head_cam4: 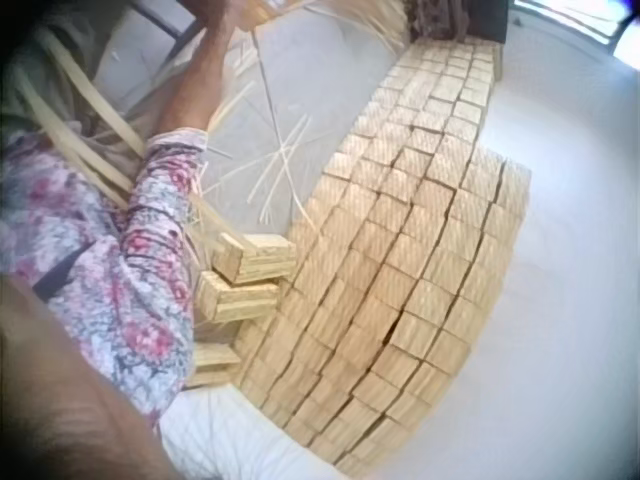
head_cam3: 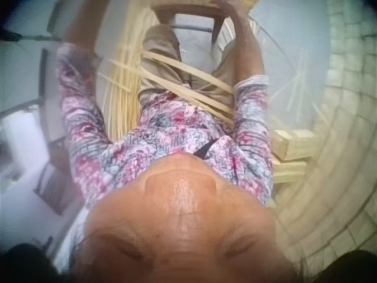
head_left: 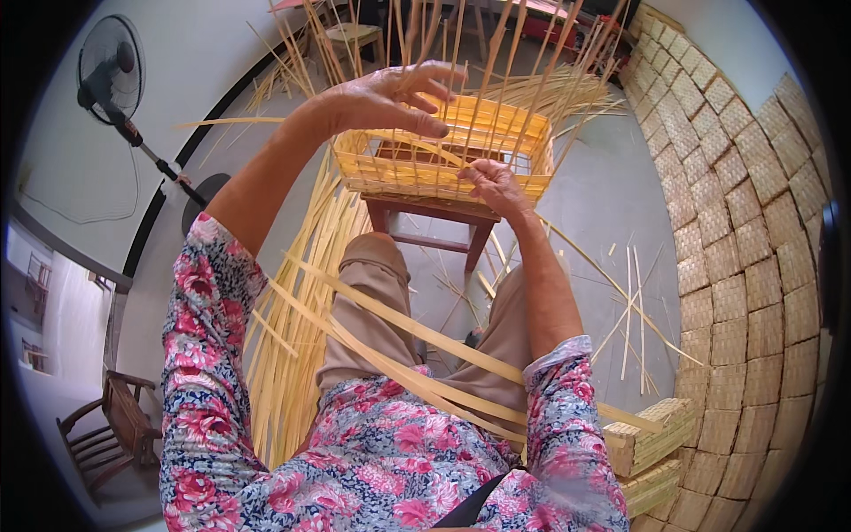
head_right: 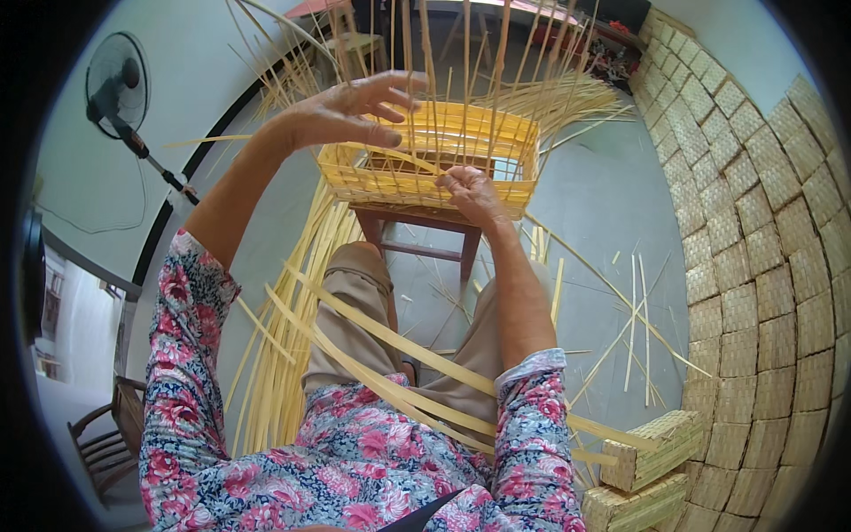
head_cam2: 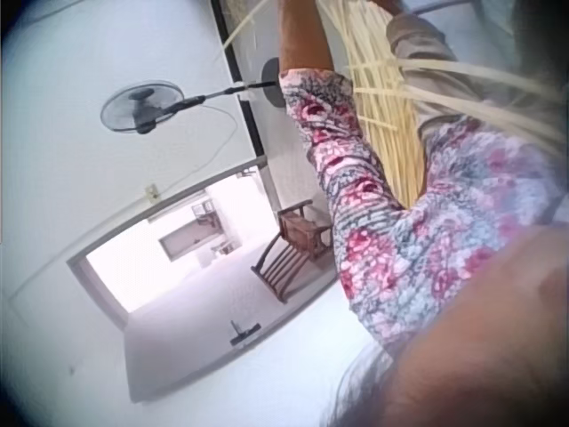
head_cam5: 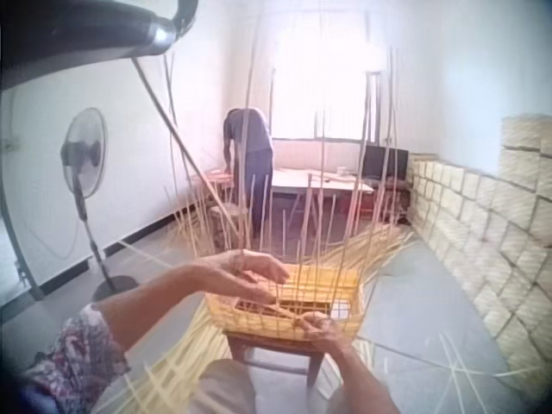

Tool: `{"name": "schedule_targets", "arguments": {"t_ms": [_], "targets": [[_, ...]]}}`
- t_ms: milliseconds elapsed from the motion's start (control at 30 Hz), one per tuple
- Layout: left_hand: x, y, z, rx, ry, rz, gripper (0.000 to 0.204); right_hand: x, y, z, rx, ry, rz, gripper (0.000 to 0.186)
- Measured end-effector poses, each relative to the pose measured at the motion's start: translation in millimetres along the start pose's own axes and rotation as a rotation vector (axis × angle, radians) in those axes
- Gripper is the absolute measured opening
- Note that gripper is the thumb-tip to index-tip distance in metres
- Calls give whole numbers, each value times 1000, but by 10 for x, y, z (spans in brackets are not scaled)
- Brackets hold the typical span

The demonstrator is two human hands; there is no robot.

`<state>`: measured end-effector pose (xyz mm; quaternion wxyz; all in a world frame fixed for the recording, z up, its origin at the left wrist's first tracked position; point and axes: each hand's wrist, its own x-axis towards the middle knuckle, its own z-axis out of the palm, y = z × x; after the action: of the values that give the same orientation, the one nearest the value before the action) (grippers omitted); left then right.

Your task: The person weaves a basket by hand, interlacing thin bamboo strips through a pre-formed frame. They repeatedly thread the strips over and under the vertical ribs to build up the basket's walls.

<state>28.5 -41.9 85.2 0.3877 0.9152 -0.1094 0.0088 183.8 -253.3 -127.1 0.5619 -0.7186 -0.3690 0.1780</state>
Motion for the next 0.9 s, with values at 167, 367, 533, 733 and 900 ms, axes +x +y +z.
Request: {"name": "schedule_targets", "arguments": {"t_ms": [167,367,533,733,900], "targets": [[37,201,-20,-224,-198,184,58,-51,5,-19,-8,30,-34,21],[457,125,197,-60,-27,74,83,48,24,149,0,36,-67,21],[617,535,311,120,-214,108,39,120,139,100,30,86,-116,20],[1047,420,626,213,-22,-8,81,112,120,113,-103,21,-101,25],[1187,403,726,207,-151,15,65,50,-36,198,-55,70,-52,23]]}}
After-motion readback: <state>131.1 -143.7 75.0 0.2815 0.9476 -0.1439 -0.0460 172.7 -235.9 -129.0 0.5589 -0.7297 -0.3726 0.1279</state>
